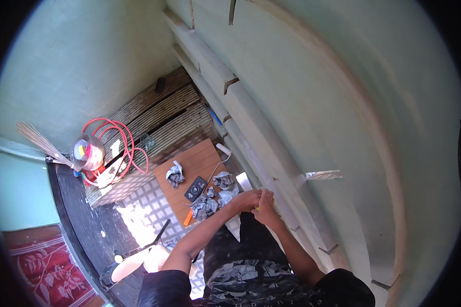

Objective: Painting a slatted wall using a small roller and a brush.

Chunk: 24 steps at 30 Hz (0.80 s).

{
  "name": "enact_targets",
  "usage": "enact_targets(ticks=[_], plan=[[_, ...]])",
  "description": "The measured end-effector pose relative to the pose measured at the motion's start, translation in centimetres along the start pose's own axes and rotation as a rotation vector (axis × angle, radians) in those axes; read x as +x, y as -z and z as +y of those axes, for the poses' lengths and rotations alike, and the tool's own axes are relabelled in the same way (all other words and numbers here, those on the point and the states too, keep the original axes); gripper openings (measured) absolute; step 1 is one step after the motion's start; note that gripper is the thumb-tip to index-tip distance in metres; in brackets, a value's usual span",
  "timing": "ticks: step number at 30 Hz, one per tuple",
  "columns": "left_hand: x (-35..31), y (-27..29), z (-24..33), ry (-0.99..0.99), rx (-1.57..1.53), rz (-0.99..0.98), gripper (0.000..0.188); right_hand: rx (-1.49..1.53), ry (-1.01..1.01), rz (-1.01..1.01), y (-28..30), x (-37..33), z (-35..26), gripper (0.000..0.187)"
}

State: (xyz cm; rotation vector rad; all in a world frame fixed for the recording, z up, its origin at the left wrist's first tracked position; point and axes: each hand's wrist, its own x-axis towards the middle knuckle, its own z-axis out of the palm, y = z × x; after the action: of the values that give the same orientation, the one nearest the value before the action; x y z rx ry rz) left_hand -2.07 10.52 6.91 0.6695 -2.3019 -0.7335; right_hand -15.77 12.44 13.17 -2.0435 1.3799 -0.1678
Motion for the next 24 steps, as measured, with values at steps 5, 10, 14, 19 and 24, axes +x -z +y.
enact_targets(ticks=[5, 10, 14, 19, 24], plan=[[-0.4, 2.2, 2.7, 0.148, 0.135, -0.014, 0.056, 0.143, -0.084, -0.094, 0.6, -1.5, 3.1, 0.079], [-2.8, 6.2, -0.8, 0.458, 0.367, 0.134, 0.069, 0.204, -0.226, 0.036, 1.5, -4.6, 7.4, 0.058], [-1.5, 6.7, -4.7, 0.603, 0.712, -0.044, 0.081, 0.143, -0.339, -0.065, 2.7, -6.5, 7.3, 0.05], [-0.9, 5.2, -7.9, 0.59, 0.89, -0.15, 0.08, 0.203, -0.402, -0.086, 2.9, -7.7, 7.3, 0.05], [-0.4, 5.5, -8.2, 0.611, 1.009, -0.177, 0.081, 0.178, -0.419, -0.093, 2.7, -8.1, 8.7, 0.051]])
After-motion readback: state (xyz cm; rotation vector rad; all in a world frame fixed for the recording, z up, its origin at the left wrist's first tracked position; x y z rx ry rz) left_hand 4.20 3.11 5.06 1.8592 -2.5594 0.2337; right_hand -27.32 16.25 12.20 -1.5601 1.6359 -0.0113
